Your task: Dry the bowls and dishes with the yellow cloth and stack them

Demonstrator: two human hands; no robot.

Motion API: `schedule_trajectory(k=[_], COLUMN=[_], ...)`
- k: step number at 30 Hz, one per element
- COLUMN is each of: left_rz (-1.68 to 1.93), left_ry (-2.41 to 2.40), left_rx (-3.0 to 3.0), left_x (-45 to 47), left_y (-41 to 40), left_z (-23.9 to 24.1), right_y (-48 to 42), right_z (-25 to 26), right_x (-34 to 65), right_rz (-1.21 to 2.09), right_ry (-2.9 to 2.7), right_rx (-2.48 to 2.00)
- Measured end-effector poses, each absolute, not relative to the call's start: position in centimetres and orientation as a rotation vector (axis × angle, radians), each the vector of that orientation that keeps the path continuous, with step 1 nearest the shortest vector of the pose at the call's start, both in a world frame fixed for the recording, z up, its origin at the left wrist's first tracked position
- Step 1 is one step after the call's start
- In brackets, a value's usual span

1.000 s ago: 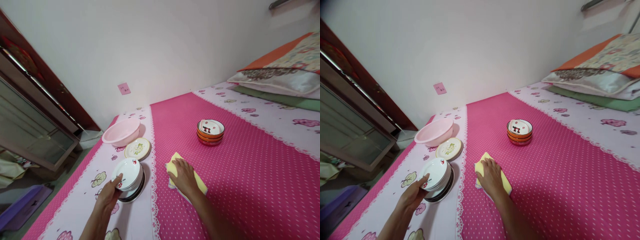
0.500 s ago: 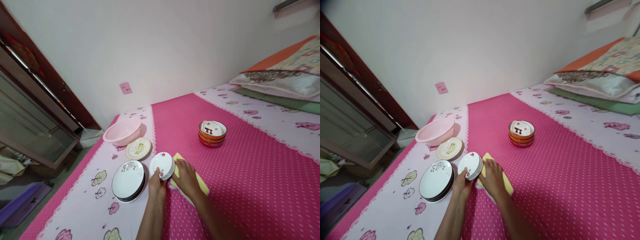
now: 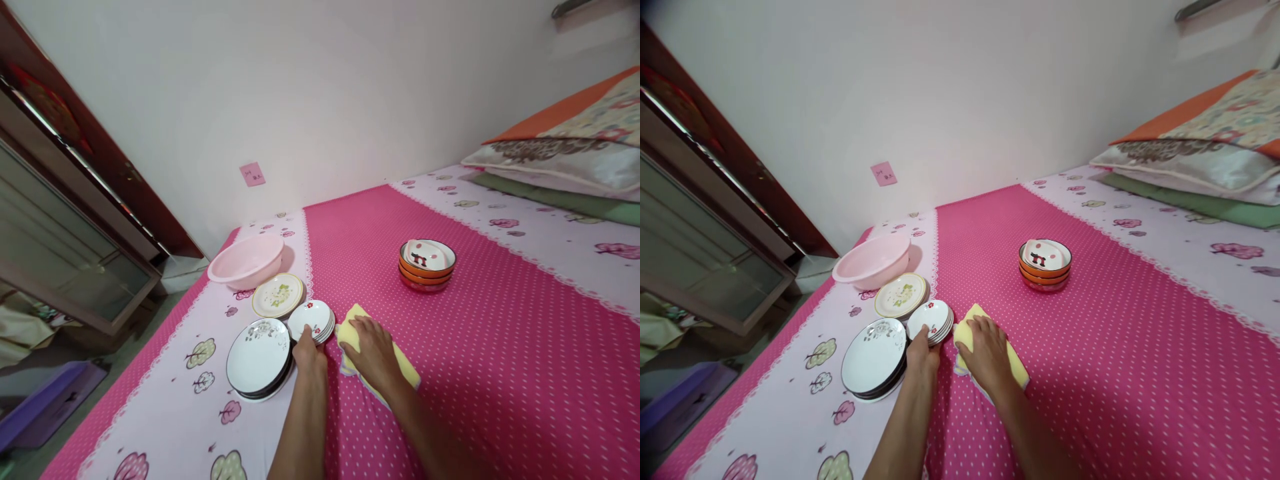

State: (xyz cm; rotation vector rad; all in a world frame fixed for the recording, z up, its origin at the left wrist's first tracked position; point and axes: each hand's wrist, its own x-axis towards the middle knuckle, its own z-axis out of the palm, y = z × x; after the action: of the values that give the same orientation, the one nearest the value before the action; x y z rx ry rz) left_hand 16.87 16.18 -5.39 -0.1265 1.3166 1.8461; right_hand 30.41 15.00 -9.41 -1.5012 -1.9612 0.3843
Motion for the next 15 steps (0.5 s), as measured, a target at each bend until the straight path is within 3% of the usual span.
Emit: schedule_trajectory(k=[15], left_rz=[1.634], left_ry=[1.316], left_rx=[-0.102], left_x=[15.7], left_y=[6.4], left_z=[-3.3], right_y=[15.4], right_z=[-9.8], right_x=[30.4], right_rz=[0.373], right_ry=[-1.991], right_rx=[-1.530])
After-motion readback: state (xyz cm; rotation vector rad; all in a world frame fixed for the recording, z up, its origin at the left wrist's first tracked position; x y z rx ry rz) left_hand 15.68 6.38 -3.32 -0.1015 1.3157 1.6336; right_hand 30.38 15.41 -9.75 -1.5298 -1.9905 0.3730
